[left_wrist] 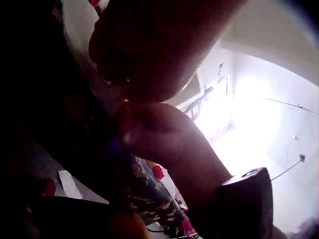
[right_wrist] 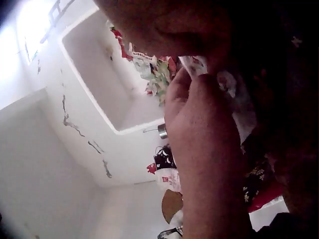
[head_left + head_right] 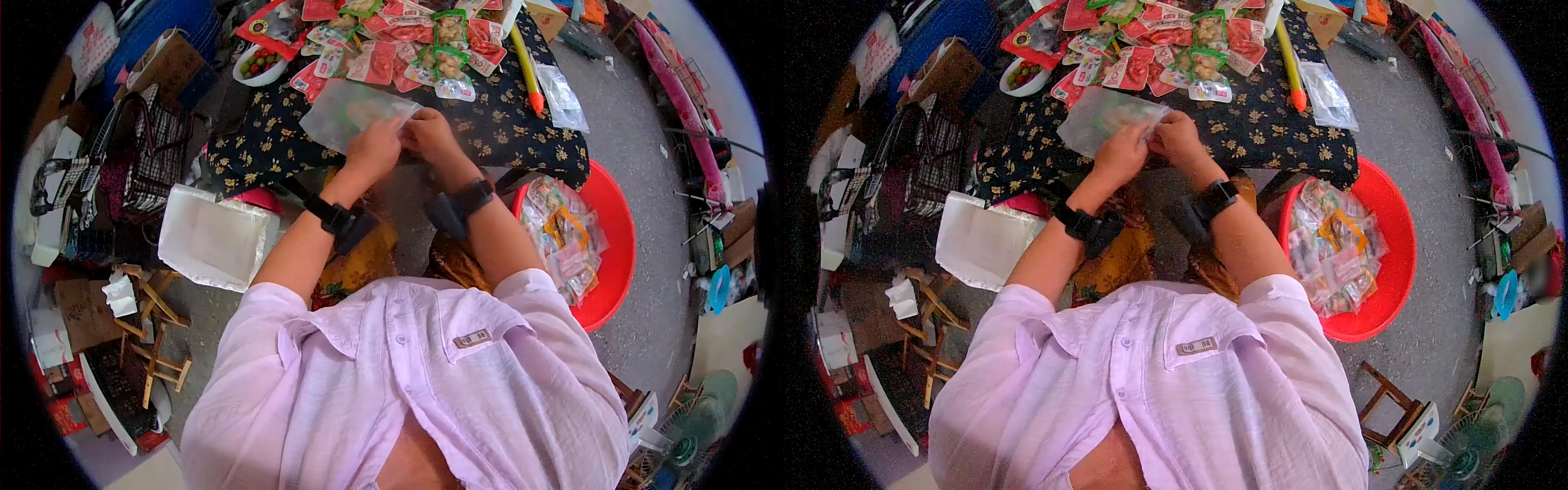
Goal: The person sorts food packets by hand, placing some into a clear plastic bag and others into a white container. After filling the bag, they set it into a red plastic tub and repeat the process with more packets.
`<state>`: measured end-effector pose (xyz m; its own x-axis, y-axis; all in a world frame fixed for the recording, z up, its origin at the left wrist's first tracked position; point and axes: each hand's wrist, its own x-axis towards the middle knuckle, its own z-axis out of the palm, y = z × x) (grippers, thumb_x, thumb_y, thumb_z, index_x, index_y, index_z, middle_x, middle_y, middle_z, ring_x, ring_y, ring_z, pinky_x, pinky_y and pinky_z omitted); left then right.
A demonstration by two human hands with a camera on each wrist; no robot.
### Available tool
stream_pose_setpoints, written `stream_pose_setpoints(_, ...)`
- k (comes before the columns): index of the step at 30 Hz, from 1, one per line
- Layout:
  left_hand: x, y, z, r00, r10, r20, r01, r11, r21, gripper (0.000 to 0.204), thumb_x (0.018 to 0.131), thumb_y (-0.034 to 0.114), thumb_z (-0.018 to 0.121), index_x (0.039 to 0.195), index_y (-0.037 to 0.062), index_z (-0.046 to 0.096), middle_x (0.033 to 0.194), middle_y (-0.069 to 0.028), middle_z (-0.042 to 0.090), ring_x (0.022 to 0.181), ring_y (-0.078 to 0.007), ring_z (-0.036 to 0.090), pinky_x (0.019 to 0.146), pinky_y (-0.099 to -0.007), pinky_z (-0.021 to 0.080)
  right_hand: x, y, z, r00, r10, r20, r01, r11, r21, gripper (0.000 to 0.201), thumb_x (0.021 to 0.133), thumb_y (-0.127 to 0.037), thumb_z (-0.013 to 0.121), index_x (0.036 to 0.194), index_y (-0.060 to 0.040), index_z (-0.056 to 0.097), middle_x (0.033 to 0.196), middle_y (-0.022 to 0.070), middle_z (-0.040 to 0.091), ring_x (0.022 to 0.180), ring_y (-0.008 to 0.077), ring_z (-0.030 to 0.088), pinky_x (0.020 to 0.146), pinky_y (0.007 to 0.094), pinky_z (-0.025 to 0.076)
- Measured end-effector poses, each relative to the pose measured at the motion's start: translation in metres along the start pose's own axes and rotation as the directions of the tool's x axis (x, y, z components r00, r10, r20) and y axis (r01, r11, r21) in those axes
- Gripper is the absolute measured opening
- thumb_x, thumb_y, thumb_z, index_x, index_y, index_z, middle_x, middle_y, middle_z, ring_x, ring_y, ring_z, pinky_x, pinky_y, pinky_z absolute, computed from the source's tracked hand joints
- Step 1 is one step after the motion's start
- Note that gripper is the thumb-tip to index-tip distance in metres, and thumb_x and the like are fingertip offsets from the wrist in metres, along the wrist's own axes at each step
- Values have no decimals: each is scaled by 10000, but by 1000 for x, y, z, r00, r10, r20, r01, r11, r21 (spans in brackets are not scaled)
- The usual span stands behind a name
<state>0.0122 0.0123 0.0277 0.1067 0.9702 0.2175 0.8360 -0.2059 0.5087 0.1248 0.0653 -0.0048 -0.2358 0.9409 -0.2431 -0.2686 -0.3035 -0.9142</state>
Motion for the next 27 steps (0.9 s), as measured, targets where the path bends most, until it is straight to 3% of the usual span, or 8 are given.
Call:
stream_pose_setpoints(3,1,-7,5,999,-16,44,15,1000,16,296,738,147,405,1020,92,474,917,-162,526,844,-351,489,707,-440,394,-2,4,-3,878,-409,248,467,844,-262,89,724,-29,467,774,25,518,681,84,532,585,172,527,493,266,442)
stream_pose_setpoints(6,2,-13,12,999,15,-46,-15,1000,4,245,725,128,385,935,86,504,854,-164,546,794,-361,503,676,-457,397,36,30,-39,626,-450,637,774,455,-440,171,699,-46,486,850,13,540,721,105,553,628,191,538,540,298,447)
stream_pose_setpoints(8,2,-16,13,999,-3,-34,4,1000,27,244,717,124,395,928,83,511,859,-161,546,797,-359,503,680,-454,398,42,23,-43,790,-386,477,613,540,-577,236,685,-91,517,906,-13,543,754,119,562,681,204,541,592,312,441)
stream_pose_setpoints(10,-1,-18,17,997,18,-69,-16,999,29,240,710,122,400,913,77,520,858,-160,547,799,-356,504,682,-451,399,16,-18,-32,974,-181,-139,80,841,-535,312,673,-158,564,965,-50,538,790,130,569,753,216,542,657,312,430)
stream_pose_setpoints(13,1,-17,18,998,15,-58,-13,999,35,236,704,123,405,895,67,532,851,-158,547,795,-353,505,684,-446,401,28,-37,-48,772,-635,-15,309,396,-865,478,633,-273,626,1041,-70,483,934,138,535,916,254,489,752,367,391)
stream_pose_setpoints(16,0,-20,19,1000,6,-10,-5,999,50,279,701,140,425,948,39,505,896,-164,523,821,-344,491,708,-428,395,27,-51,-46,776,-631,-14,105,151,-983,593,616,-320,643,1111,-93,407,1069,134,453,1015,285,421,764,443,367)
stream_pose_setpoints(20,0,-18,18,996,23,-85,-21,999,30,215,690,123,411,844,55,545,835,-162,543,779,-353,507,681,-437,408,43,-47,-41,851,-524,-29,-44,-16,-999,528,645,-302,605,1087,-96,402,1074,145,424,1012,324,408,749,505,352)
stream_pose_setpoints(27,-5,-17,19,998,-6,-58,10,997,75,178,681,115,418,775,20,535,821,-195,526,768,-369,507,672,-434,414,51,-36,-71,784,-607,129,149,-18,-989,253,715,-120,476,962,-64,478,837,159,527,794,332,522,633,424,421)
